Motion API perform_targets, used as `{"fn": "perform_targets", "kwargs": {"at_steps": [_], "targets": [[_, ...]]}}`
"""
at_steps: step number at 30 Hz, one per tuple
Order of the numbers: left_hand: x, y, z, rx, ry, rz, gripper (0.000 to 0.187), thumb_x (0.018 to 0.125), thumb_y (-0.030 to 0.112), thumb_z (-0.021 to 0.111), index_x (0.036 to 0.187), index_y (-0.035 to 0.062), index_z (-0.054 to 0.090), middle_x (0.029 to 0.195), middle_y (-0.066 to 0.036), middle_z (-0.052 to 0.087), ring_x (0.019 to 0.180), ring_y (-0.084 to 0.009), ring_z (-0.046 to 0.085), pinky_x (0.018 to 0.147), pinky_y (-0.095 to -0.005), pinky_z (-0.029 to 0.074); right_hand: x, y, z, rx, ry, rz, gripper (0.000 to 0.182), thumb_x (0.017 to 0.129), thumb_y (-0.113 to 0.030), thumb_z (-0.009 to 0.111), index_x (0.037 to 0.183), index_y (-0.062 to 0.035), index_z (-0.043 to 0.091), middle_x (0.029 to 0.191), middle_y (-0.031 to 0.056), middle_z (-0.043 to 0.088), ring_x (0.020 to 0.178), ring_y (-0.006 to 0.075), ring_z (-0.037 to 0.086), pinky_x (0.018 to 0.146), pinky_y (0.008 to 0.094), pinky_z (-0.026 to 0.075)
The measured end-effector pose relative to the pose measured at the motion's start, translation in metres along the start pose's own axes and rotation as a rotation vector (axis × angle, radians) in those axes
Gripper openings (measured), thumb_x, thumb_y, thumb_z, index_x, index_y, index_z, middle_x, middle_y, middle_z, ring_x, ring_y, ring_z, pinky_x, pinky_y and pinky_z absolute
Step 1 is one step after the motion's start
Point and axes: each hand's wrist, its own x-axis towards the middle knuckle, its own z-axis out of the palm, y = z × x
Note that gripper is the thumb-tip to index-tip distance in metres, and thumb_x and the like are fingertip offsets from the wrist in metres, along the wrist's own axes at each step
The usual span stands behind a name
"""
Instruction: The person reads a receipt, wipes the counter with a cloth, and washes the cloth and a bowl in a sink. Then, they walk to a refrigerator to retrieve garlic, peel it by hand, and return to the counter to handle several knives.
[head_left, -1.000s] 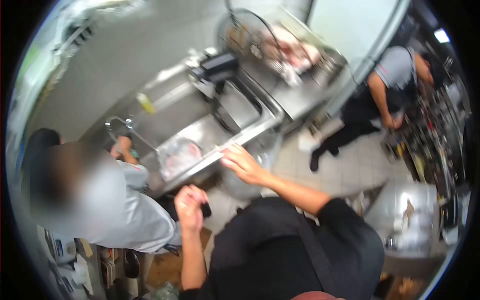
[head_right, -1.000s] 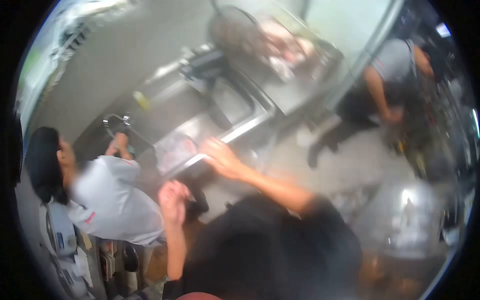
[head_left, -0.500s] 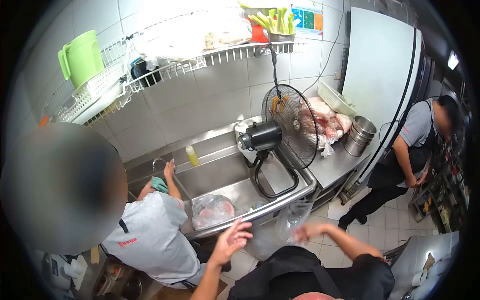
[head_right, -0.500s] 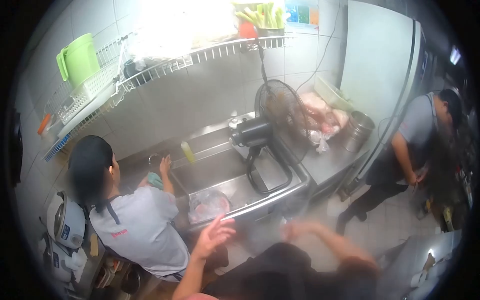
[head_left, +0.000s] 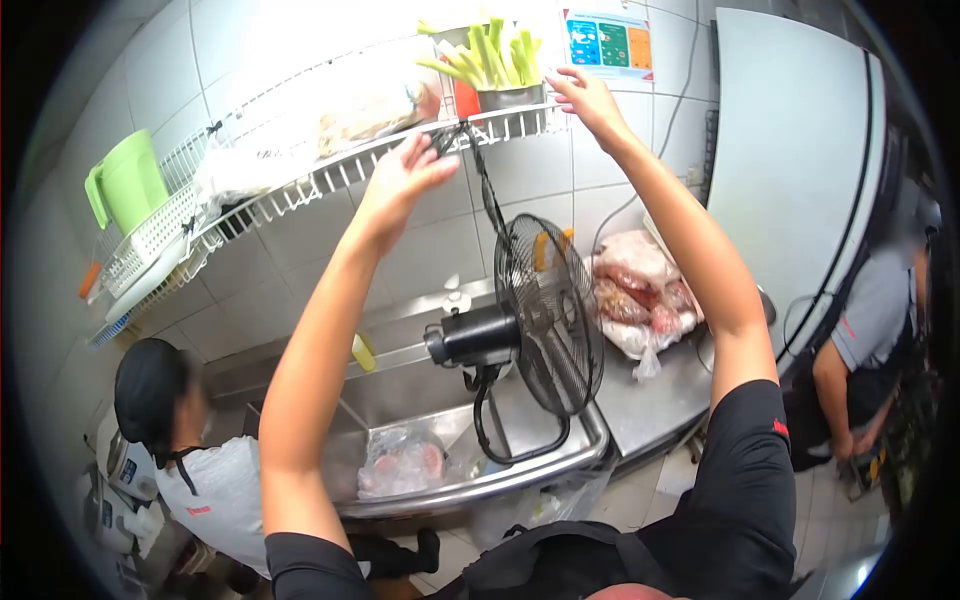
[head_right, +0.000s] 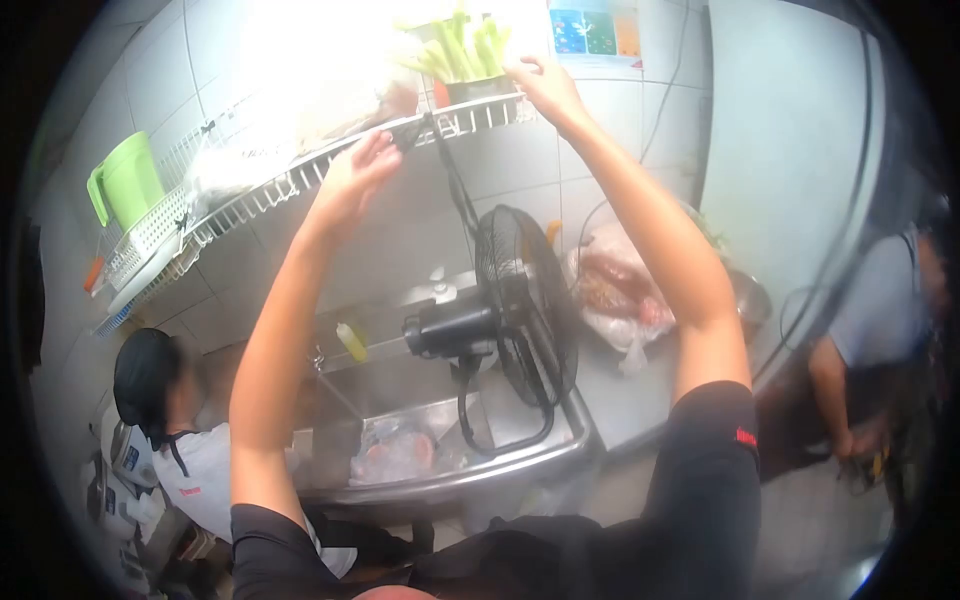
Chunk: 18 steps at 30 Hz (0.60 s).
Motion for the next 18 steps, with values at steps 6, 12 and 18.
{"fn": "perform_targets", "kwargs": {"at_steps": [6, 12, 18], "targets": [[0.153, -0.006, 0.023, 0.072, 0.005, -0.185, 0.092, 0.067, 0.037, 0.076, 0.135, 0.0007, 0.026, 0.14, -0.025, 0.022, 0.134, -0.0281, 0.014, 0.106, -0.0436, 0.016, 0.076, 0.021, 0.01, 0.062, -0.061, -0.016, 0.099, 0.075, -0.061, 0.053, 0.138, 0.0032, 0.012, 0.139, 0.0263, 0.023, 0.131, 0.0333, 0.024, 0.105, 0.0397, 0.02], [0.207, -0.021, 0.039, 0.149, 0.086, -0.091, 0.071, 0.068, 0.034, 0.075, 0.125, 0.0061, 0.044, 0.131, -0.018, 0.04, 0.13, -0.0289, 0.023, 0.103, -0.0496, 0.018, 0.11, 0.034, 0.024, 0.293, -0.343, -0.044, 0.12, 0.067, -0.07, 0.055, 0.137, 0.0011, -0.011, 0.143, 0.027, 0.004, 0.132, 0.0381, 0.014, 0.107, 0.0433, 0.013], [0.214, -0.025, 0.038, -0.032, 0.078, 0.094, 0.048, 0.068, 0.025, 0.075, 0.109, 0.0067, 0.058, 0.098, -0.009, 0.063, 0.099, -0.0196, 0.055, 0.088, -0.041, 0.036, 0.121, 0.031, 0.025, 0.281, -0.318, -0.149, 0.084, 0.079, -0.048, 0.055, 0.137, -0.0008, 0.017, 0.134, 0.0245, 0.03, 0.123, 0.0338, 0.034, 0.102, 0.0407, 0.026]]}}
